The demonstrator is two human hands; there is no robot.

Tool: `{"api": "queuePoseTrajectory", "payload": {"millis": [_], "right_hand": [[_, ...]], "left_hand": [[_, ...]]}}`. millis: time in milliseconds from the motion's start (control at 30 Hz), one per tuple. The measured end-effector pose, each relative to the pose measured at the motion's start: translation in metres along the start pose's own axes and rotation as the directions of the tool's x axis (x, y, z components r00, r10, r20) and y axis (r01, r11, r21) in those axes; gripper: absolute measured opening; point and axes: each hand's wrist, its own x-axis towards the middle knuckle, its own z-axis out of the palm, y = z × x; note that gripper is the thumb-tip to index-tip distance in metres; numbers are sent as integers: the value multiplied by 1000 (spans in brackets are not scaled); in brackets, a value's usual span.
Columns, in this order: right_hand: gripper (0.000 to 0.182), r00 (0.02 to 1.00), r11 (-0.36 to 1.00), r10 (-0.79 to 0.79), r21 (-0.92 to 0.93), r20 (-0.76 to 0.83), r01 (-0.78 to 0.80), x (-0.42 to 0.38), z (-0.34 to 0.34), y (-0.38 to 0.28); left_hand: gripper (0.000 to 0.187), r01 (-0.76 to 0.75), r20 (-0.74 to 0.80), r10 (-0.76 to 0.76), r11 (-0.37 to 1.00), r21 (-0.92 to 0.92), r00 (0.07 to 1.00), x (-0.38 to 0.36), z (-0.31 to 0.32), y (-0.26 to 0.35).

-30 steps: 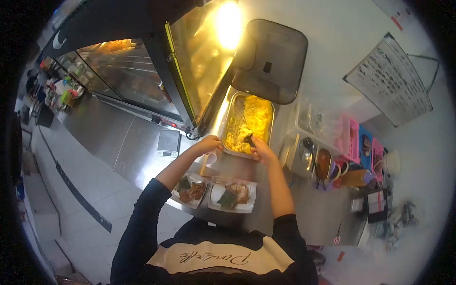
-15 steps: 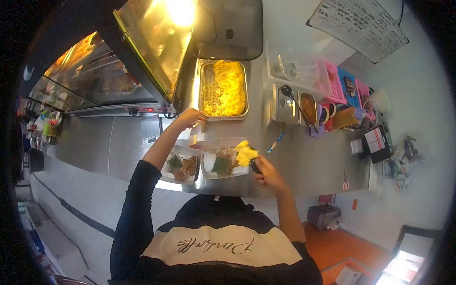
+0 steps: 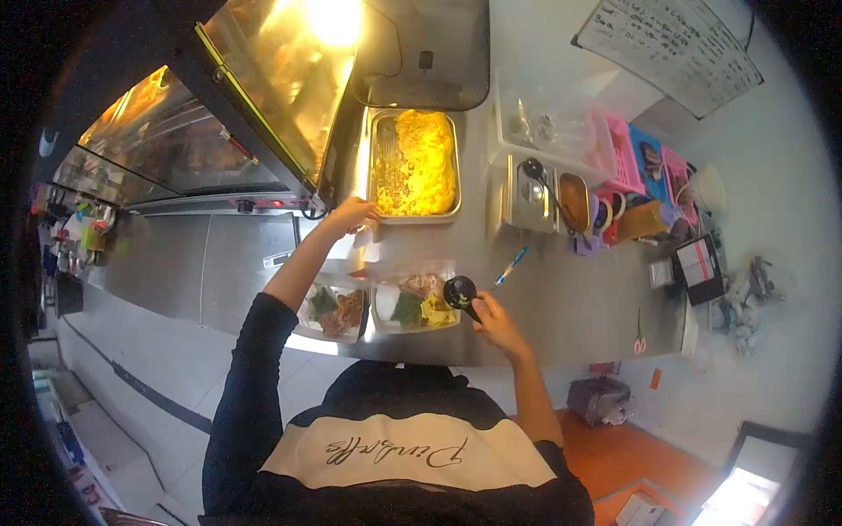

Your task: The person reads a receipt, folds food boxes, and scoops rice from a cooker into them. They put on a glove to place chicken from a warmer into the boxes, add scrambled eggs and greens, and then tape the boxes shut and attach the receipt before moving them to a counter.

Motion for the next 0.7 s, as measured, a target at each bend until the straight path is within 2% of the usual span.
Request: {"api": "queuePoseTrajectory", "payload": {"millis": [33, 67, 133, 167, 233, 267, 300, 333, 367, 400, 467, 500, 533, 600, 700], "right_hand": [[34, 980, 955, 54, 275, 191, -107, -12, -7, -30], [33, 974, 933, 9, 350, 228, -90, -11, -10, -52], [32, 952, 866, -89, 494, 293, -71, 6, -13, -91], [36, 978, 920, -69, 393, 197, -14, 30, -11, -105], [39, 979, 974, -162, 181, 123, 139, 90, -2, -134], [42, 988, 988, -156, 6, -14, 156, 126, 8, -147], [46, 911, 905, -397, -213, -111, 369, 201, 8, -124], [45, 774, 675, -611, -621, -166, 399, 265, 10, -119], [48, 820, 663, -537, -700, -199, 264, 266, 28, -158], [50, 808, 606, -546, -771, -223, 196, 285, 39, -174], [54, 776, 480, -567, -876, -274, 42, 331, 56, -187], [62, 720, 437, -626, -900, -299, 6, 369, 60, -173], [65, 754, 433, -574, -900, -320, -53, 374, 70, -177], [61, 707, 317, -630, -937, -322, -144, 393, 92, -172], [64, 733, 171, -639, -972, -235, -162, 413, 101, -157]], "left_hand": [[28, -1, -1, 1, 1000, 14, 1000, 4, -2, -2], [27, -58, -1, 58, 998, 31, 998, 10, -4, -9], [24, -32, -46, 34, 999, 44, 998, 11, -2, -8], [23, -21, -48, 26, 995, 96, 999, 14, -4, -8], [22, -44, -70, 58, 981, 190, 996, 12, -2, -1], [26, -83, -94, 99, 983, 162, 991, 53, -3, -37], [28, -43, -146, 93, 949, 314, 985, 46, -2, -26], [30, 11, -200, 90, 891, 453, 976, 32, 4, -10], [32, 40, -204, 72, 867, 497, 976, 25, 5, -2], [34, 70, -209, 53, 840, 538, 976, 19, 6, 4], [31, 147, -298, -4, 875, 461, 955, 12, 11, 11], [32, 164, -293, -23, 869, 467, 956, 9, 10, 15], [33, 181, -287, -44, 862, 474, 957, 5, 10, 20], [31, 189, -313, -39, 864, 466, 949, 3, 8, 25], [28, 142, -283, 4, 858, 494, 959, 5, 6, 22]]}}
